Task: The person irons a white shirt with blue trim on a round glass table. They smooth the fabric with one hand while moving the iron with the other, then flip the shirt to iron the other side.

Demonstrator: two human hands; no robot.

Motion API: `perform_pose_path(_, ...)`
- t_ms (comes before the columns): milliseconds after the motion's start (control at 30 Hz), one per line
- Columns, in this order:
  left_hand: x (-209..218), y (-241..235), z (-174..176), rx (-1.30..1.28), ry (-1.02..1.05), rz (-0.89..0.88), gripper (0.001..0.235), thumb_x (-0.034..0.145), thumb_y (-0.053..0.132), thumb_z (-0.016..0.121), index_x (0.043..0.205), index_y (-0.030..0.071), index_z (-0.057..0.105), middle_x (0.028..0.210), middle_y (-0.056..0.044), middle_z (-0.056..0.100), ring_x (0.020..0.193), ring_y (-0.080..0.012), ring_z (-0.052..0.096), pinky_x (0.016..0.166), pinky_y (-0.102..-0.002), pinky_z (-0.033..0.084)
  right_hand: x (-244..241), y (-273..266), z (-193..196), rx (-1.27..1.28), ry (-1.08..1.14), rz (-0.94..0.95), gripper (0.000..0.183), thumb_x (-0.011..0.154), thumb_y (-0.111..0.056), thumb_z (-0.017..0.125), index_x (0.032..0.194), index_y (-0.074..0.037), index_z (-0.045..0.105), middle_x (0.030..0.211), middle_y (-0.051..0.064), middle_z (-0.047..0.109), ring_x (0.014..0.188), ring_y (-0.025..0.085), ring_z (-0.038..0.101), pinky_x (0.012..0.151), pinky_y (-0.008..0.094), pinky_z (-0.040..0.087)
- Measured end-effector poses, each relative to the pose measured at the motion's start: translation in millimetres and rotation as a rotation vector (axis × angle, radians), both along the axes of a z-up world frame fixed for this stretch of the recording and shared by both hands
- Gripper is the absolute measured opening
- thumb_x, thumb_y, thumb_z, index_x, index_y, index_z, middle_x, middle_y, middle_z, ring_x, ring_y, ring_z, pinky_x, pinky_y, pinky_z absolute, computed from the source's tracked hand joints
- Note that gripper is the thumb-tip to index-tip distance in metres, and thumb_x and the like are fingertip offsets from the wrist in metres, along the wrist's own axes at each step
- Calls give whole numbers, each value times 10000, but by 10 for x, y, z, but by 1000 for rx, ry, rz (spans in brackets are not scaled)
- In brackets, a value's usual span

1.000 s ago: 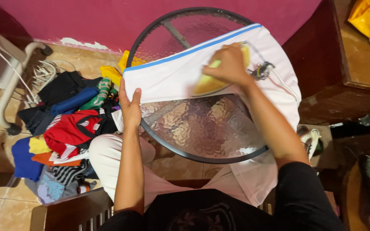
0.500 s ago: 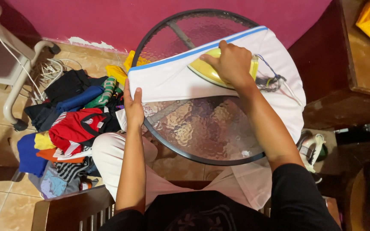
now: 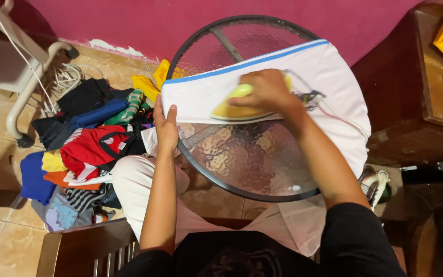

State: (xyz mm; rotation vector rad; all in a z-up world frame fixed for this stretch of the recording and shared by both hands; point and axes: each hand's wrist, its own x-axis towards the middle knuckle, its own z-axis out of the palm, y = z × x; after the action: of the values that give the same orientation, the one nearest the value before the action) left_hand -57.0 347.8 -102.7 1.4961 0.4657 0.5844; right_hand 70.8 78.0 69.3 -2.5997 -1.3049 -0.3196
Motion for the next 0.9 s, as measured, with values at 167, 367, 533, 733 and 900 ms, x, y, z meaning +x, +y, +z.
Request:
perform_pose_path(167, 188, 75, -314, -62, 89, -4, 631, 1053, 272, 656, 1615, 252, 371, 1535, -167, 397, 1213, -266, 571, 889, -332, 532, 8, -63, 74, -61, 47, -164, 617, 777, -852, 681, 841, -239, 713, 795, 11, 742, 847, 316, 745, 741, 421, 564)
perform_pose_path(367, 47, -25, -60, -50, 12, -2, 700, 1020, 163, 708, 1625, 169, 355, 1595, -258, 322, 1435, -369, 410, 1151, -460, 358, -264, 597, 34, -80, 56, -232, 626, 874, -828, 552, 994, -230, 690, 891, 33, 750, 876, 316, 757, 782, 468, 580)
perform_pose_path(533, -15, -18, -6, 51, -27, 16, 719, 1014, 91, 694, 1637, 155, 340, 1631, -270, 203, 1549, -424, 214, 1277, -515, 139, 12, 503, -80, -52, 165, -375, 663, 889, -830, 511, 1113, -232, 690, 968, 80, 753, 909, 397, 747, 794, 559, 566)
perform_pose_path(733, -91, -113, 313, 22, 38, -22, 622, 1050, 94, 592, 1615, 268, 400, 1651, -237, 199, 1564, -409, 174, 1276, -495, 159, 162, -31, -65, 24, -127, -621, 655, 955, -761, 618, 1020, -120, 734, 783, 117, 710, 742, 420, 740, 671, 519, 551)
perform_pose_path(900, -60, -98, 294, 66, 108, -49, 514, 1037, 109, 587, 1509, 311, 557, 1640, -286, 181, 1550, -471, 155, 1275, -523, 159, -77, 458, 54, 13, 128, -477, 691, 898, -782, 592, 1093, -132, 722, 937, 193, 748, 916, 478, 731, 796, 587, 547)
